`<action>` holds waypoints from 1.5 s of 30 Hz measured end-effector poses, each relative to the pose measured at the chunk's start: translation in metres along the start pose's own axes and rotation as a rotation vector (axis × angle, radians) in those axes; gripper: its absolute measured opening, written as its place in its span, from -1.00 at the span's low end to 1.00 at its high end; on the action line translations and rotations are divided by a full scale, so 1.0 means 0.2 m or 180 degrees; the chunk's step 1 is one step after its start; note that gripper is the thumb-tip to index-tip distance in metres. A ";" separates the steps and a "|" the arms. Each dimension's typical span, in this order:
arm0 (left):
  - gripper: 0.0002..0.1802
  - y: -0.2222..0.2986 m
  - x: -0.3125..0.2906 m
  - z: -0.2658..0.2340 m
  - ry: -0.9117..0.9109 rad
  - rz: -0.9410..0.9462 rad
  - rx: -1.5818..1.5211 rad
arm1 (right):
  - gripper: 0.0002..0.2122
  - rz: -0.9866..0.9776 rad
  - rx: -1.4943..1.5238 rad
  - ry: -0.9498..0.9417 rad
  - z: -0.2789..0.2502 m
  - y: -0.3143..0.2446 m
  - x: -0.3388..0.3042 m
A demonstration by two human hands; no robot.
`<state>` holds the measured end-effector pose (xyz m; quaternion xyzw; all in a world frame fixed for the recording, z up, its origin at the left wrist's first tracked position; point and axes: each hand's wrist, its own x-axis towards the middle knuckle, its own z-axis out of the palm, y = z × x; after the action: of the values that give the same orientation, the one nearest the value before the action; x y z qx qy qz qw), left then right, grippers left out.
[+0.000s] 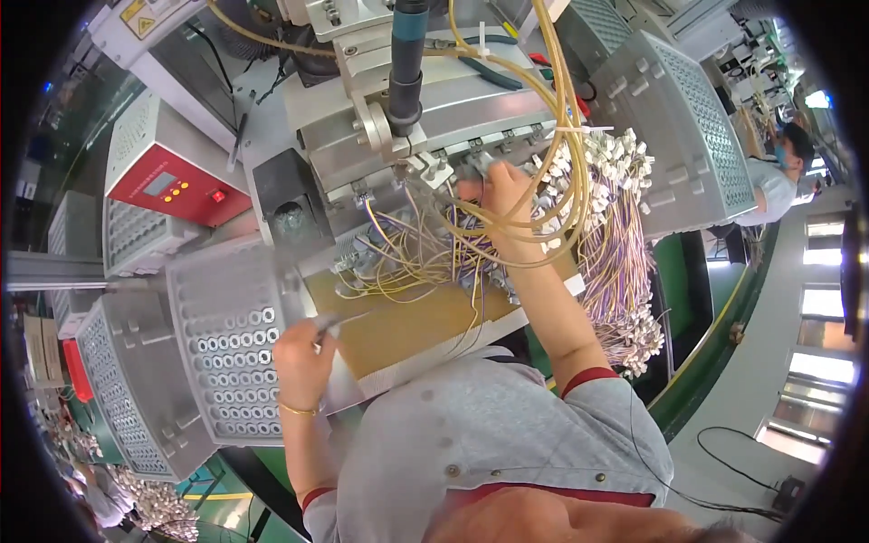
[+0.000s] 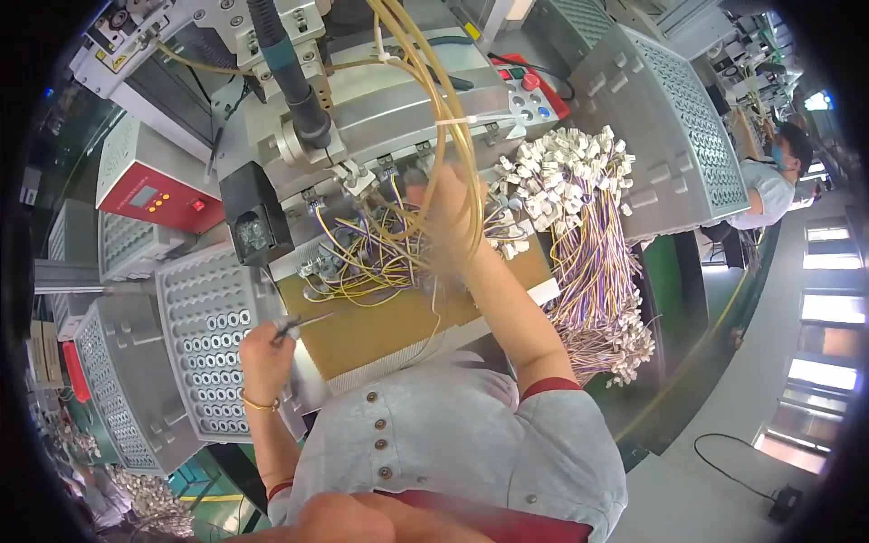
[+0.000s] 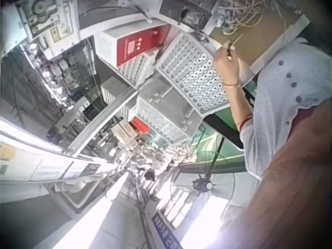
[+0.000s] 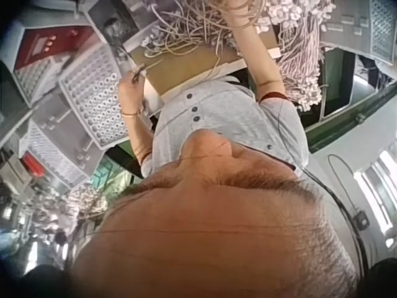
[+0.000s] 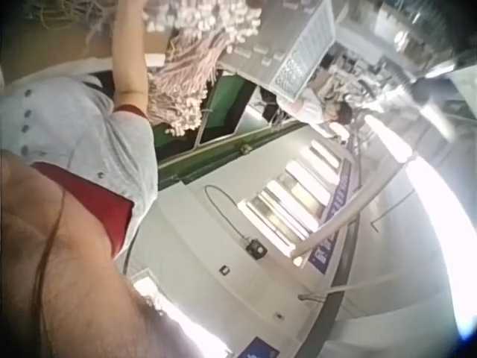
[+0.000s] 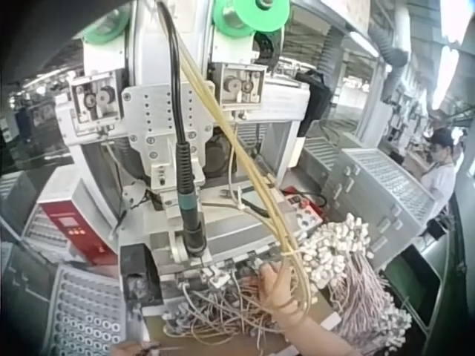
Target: The person attaches components from a tray onto wire harness cables by hand and places the assembled wire harness bundle into a bin.
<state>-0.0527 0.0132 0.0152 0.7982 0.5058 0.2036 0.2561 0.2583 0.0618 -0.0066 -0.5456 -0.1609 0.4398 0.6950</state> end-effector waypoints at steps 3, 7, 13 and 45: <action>-0.83 -0.01 0.00 -0.03 0.0260 -0.0513 -0.0685 | -0.86 -0.0114 -0.0333 -0.0251 0.01 -0.05 0.01; -0.83 -0.02 -0.03 -0.06 0.0332 -0.0938 -0.1071 | -0.81 -0.1085 -0.3144 -0.0398 -0.06 -0.16 -0.04; -0.76 0.03 -0.06 -0.10 0.0314 -0.1280 -0.2801 | -0.91 -0.1793 -0.2558 -0.1922 0.03 -0.03 -0.40; -0.70 -0.76 -0.11 0.00 0.2543 -0.1221 0.1157 | -0.91 0.0684 -0.1439 -0.3319 0.23 0.01 -0.54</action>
<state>-0.1691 0.0471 -0.0806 0.5816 0.7302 0.3517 -0.0691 0.1652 0.0053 0.0341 -0.4049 -0.5157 0.6734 0.3414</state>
